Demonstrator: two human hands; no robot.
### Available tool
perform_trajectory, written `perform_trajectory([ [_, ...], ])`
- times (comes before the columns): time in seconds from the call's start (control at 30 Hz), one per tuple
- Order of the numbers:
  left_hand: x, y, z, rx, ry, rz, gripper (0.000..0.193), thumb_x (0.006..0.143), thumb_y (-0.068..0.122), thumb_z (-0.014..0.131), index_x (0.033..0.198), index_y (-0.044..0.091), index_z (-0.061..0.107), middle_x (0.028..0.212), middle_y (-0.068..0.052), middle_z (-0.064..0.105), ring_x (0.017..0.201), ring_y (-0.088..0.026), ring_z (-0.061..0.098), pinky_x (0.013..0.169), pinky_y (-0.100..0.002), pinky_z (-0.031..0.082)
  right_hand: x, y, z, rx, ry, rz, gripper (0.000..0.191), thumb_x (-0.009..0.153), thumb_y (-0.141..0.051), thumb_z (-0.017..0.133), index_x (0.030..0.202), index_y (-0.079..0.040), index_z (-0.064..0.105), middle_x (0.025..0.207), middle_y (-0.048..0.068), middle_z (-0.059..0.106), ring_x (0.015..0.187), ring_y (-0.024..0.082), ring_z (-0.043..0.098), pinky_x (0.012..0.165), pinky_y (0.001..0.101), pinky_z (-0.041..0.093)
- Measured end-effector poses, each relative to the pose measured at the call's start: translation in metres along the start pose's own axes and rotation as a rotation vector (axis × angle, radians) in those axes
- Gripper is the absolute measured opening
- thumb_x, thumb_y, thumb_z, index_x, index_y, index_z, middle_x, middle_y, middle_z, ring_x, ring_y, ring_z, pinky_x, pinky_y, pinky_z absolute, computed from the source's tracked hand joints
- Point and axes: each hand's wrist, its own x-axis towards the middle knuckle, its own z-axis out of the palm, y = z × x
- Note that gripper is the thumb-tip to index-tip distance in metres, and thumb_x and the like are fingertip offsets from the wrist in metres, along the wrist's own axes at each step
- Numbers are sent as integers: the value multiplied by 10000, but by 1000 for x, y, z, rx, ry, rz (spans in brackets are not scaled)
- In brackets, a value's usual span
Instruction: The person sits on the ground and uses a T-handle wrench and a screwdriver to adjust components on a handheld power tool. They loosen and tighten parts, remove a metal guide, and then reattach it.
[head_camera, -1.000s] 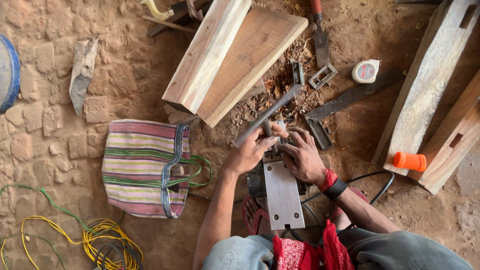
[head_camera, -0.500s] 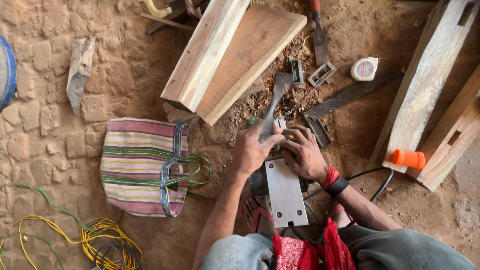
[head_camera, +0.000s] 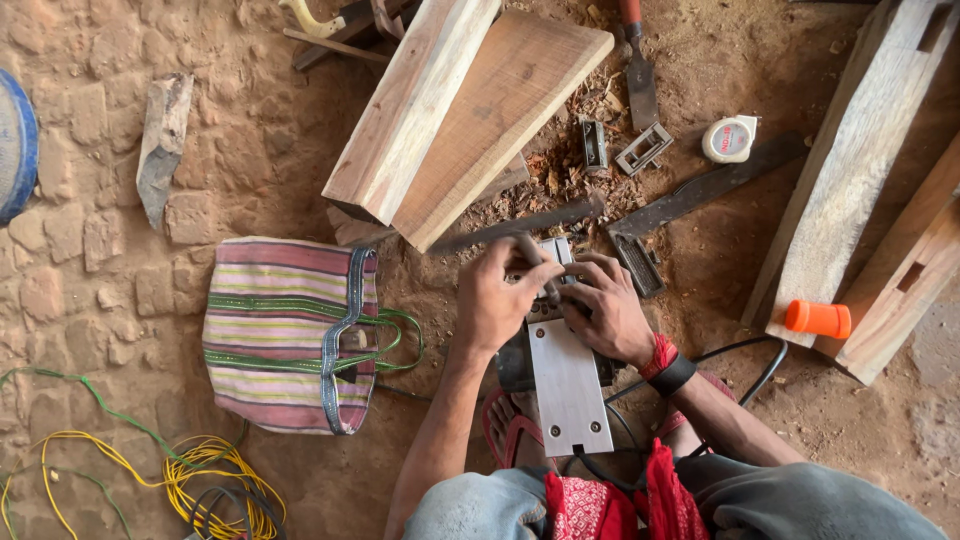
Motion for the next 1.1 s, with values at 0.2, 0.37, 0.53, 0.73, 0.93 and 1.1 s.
perform_trajectory([
  [0.2, -1, -2, -11, -108, 110, -84, 162, 957, 120, 766, 1034, 51, 641, 933, -79, 775, 831, -142, 784, 721, -267, 698, 1, 1, -4, 48, -9, 6, 244, 810, -217, 770, 1023, -98, 774, 1293, 24, 655, 1303, 299, 496, 1088, 476, 388],
  [0.37, -4, -1, -14, -152, 165, -137, 156, 956, 109, 764, 1030, 44, 643, 933, -88, 777, 790, -129, 763, 653, -247, 665, 3, -5, -9, 18, -23, 22, 221, 835, -263, 782, 1013, -133, 792, 1292, 9, 658, 1306, 297, 487, 1076, 479, 384],
  [0.53, -4, -7, -26, -117, 242, -170, 146, 958, 125, 766, 1011, 50, 653, 915, -83, 781, 732, -121, 755, 599, -233, 657, 11, -13, -14, -42, -129, 115, 236, 805, -367, 795, 924, -164, 804, 1241, 2, 656, 1265, 285, 475, 1045, 490, 362],
  [0.73, -12, -13, -43, -44, 271, -180, 170, 939, 121, 780, 1021, 61, 644, 960, -82, 765, 862, -154, 784, 735, -297, 660, 15, -17, 12, -164, -78, 208, 234, 882, -367, 723, 950, -151, 782, 1191, -9, 688, 1159, 232, 549, 1045, 452, 402],
  [0.93, -19, -10, -36, -149, 244, -152, 181, 948, 103, 776, 1039, 40, 633, 976, -89, 740, 899, -179, 779, 759, -317, 669, -1, 0, 19, 275, 339, 333, 167, 1018, -184, 657, 1080, -34, 698, 1090, 101, 716, 982, 195, 665, 882, 343, 553],
  [1.1, -14, -9, -25, -74, 178, -267, 221, 919, 97, 773, 1072, 47, 621, 967, -79, 786, 873, -176, 791, 748, -302, 696, -6, 13, 23, 781, 560, 526, 175, 1050, -184, 636, 1101, -17, 657, 1028, 96, 740, 937, 139, 716, 862, 281, 602],
])
